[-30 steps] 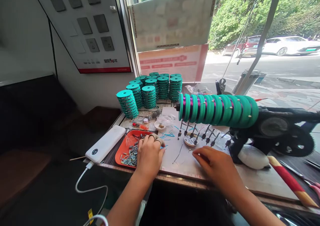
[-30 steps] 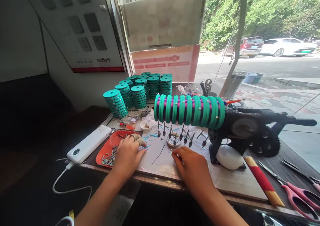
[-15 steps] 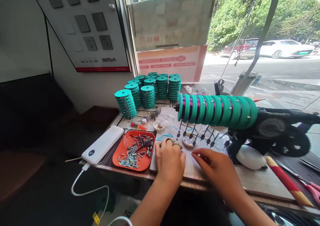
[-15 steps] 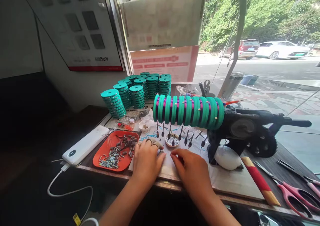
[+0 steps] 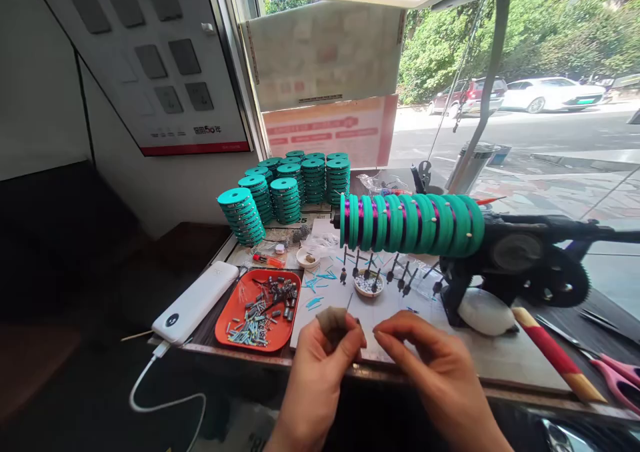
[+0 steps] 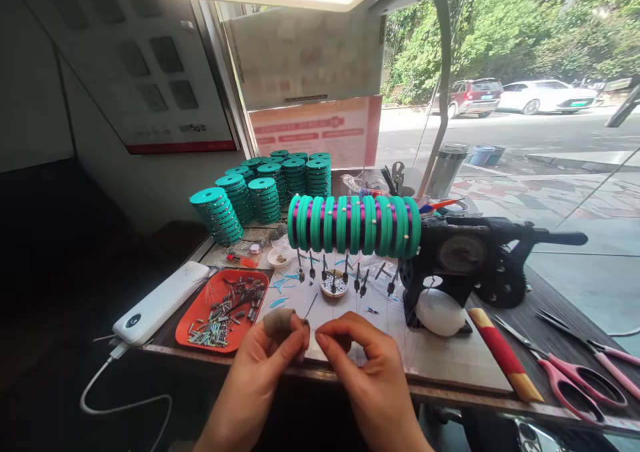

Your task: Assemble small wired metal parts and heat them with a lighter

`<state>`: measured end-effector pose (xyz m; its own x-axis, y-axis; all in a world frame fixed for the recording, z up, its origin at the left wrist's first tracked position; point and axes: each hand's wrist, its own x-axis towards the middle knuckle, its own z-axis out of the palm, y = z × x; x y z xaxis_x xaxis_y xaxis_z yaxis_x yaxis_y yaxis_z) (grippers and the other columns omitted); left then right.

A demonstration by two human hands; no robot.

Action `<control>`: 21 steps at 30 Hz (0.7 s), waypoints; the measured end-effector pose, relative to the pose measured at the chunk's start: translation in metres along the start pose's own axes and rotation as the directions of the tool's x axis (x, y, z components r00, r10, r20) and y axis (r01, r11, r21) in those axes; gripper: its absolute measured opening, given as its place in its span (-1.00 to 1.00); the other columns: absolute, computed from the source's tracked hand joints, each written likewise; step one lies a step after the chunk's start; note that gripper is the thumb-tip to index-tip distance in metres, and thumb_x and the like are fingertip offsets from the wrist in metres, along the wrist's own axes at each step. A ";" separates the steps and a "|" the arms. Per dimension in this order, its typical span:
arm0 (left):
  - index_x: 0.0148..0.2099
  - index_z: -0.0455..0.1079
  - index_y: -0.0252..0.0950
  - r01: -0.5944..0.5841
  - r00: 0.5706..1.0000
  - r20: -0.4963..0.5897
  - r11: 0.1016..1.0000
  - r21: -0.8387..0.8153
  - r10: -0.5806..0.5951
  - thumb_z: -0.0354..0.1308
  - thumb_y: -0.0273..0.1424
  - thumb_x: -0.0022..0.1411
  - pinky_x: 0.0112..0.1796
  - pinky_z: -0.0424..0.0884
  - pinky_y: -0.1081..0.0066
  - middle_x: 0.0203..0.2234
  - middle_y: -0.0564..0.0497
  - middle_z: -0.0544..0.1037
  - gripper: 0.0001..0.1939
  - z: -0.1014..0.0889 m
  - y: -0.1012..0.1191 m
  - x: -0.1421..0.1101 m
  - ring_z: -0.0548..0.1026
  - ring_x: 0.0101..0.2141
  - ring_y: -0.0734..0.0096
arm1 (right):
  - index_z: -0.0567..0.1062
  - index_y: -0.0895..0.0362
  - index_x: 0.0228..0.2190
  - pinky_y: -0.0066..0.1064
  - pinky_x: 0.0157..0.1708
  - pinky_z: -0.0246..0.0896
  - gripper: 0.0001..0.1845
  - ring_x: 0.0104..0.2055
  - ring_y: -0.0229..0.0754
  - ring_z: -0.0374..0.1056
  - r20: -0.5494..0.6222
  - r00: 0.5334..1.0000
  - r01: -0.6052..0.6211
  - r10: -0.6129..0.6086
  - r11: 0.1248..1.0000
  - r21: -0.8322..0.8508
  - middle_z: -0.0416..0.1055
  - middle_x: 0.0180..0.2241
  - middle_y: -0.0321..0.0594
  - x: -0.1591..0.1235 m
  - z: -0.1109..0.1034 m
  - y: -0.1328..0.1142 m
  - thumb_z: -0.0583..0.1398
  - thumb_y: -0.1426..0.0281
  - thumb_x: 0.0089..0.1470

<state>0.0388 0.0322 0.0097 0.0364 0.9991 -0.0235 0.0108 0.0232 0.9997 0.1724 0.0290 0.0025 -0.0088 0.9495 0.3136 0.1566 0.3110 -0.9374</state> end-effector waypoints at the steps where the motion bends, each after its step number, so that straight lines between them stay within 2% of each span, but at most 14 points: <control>1: -0.36 0.30 -0.30 0.066 0.997 -0.013 0.959 -0.277 -0.072 0.15 -0.39 0.08 -0.40 0.27 0.53 -0.55 0.11 0.39 -0.91 0.000 -0.002 -0.005 0.32 -0.50 0.57 | 0.48 0.09 -0.54 -0.54 -0.46 0.22 -0.88 -0.47 -0.24 0.33 0.003 1.000 -0.003 0.003 0.999 0.045 0.43 -0.55 -0.31 -0.003 0.004 -0.002 0.19 0.36 -0.02; 2: -0.38 0.30 -0.30 0.114 0.989 -0.025 0.864 -0.491 -0.144 0.21 -0.40 0.02 -0.42 0.26 0.56 -0.57 0.13 0.38 -0.86 0.000 -0.004 -0.008 0.30 -0.54 0.61 | 0.49 0.08 -0.53 -0.56 -0.47 0.23 -0.90 -0.48 -0.25 0.34 0.005 1.000 0.002 -0.002 0.997 0.074 0.44 -0.55 -0.32 -0.005 0.008 -0.003 0.20 0.38 -0.03; 3: -0.38 0.31 -0.30 0.132 0.979 -0.044 0.782 -0.609 -0.199 0.25 -0.42 -0.03 -0.43 0.25 0.57 -0.59 0.14 0.38 -0.83 0.000 -0.005 -0.010 0.29 -0.56 0.64 | 0.49 0.08 -0.53 -0.58 -0.47 0.24 -0.91 -0.48 -0.27 0.35 -0.002 1.000 0.020 -0.020 0.996 0.091 0.44 -0.55 -0.34 -0.006 0.012 -0.003 0.21 0.40 -0.03; 4: -0.36 0.32 -0.31 0.135 0.968 -0.066 0.726 -0.675 -0.241 0.29 -0.44 -0.08 -0.43 0.25 0.58 -0.59 0.14 0.40 -0.79 0.002 -0.006 -0.011 0.30 -0.57 0.65 | 0.49 0.07 -0.53 -0.60 -0.46 0.25 -0.92 -0.48 -0.28 0.35 -0.013 0.999 0.050 -0.049 0.994 0.094 0.45 -0.55 -0.34 -0.007 0.016 -0.002 0.21 0.42 -0.03; 6: -0.31 0.33 -0.30 0.131 0.951 -0.104 0.683 -0.718 -0.291 0.32 -0.47 -0.14 -0.45 0.26 0.58 -0.60 0.13 0.44 -0.70 0.005 -0.005 -0.012 0.33 -0.58 0.65 | 0.50 0.07 -0.49 -0.61 -0.45 0.26 -0.92 -0.47 -0.29 0.36 -0.036 0.991 0.128 -0.126 0.990 0.061 0.45 -0.54 -0.34 -0.007 0.021 0.001 0.20 0.47 -0.02; 11: -0.23 0.31 -0.30 0.112 0.927 -0.166 0.671 -0.732 -0.335 0.33 -0.47 -0.18 -0.53 0.28 0.55 -0.62 0.07 0.50 -0.60 0.011 -0.003 -0.013 0.40 -0.60 0.55 | 0.50 0.16 -0.38 -0.55 -0.44 0.30 -0.88 -0.44 -0.26 0.38 0.030 0.932 0.361 -0.362 0.918 -0.165 0.41 -0.46 -0.20 -0.003 0.022 0.008 0.15 0.54 0.03; 16: -0.21 0.35 -0.30 0.127 0.936 -0.146 0.692 -0.711 -0.321 0.33 -0.47 -0.15 -0.49 0.29 0.53 -0.62 0.07 0.49 -0.61 0.009 -0.009 -0.018 0.40 -0.58 0.55 | 0.47 0.19 -0.41 -0.49 -0.49 0.30 -0.83 -0.48 -0.23 0.36 0.138 0.859 0.506 -0.492 0.777 -0.374 0.40 -0.50 -0.16 -0.002 0.016 0.006 0.07 0.53 0.09; 19: -0.17 0.38 -0.31 0.138 0.951 -0.134 0.774 -0.618 -0.277 0.31 -0.43 -0.12 -0.47 0.27 0.56 -0.58 0.06 0.50 -0.62 0.003 -0.013 -0.023 0.38 -0.57 0.58 | 0.46 0.18 -0.44 -0.46 -0.52 0.26 -0.78 -0.51 -0.21 0.33 0.215 0.811 0.578 -0.544 0.689 -0.438 0.40 -0.54 -0.16 0.000 0.013 0.006 0.03 0.53 0.12; 21: -0.10 0.36 -0.30 0.146 0.964 -0.135 0.880 -0.452 -0.230 0.26 -0.38 -0.05 -0.46 0.29 0.53 -0.55 0.05 0.51 -0.60 -0.004 -0.014 -0.024 0.37 -0.57 0.56 | 0.44 0.17 -0.45 -0.47 -0.52 0.24 -0.78 -0.51 -0.22 0.32 0.225 0.838 0.546 -0.497 0.751 -0.371 0.39 -0.53 -0.18 0.001 0.011 0.007 0.02 0.52 0.12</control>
<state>0.0338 0.0077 -0.0038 -0.1024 0.9625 -0.2511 -0.4369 0.1832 0.8806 0.1630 0.0329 -0.0049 -0.3079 0.6500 0.6947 0.4795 0.7367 -0.4768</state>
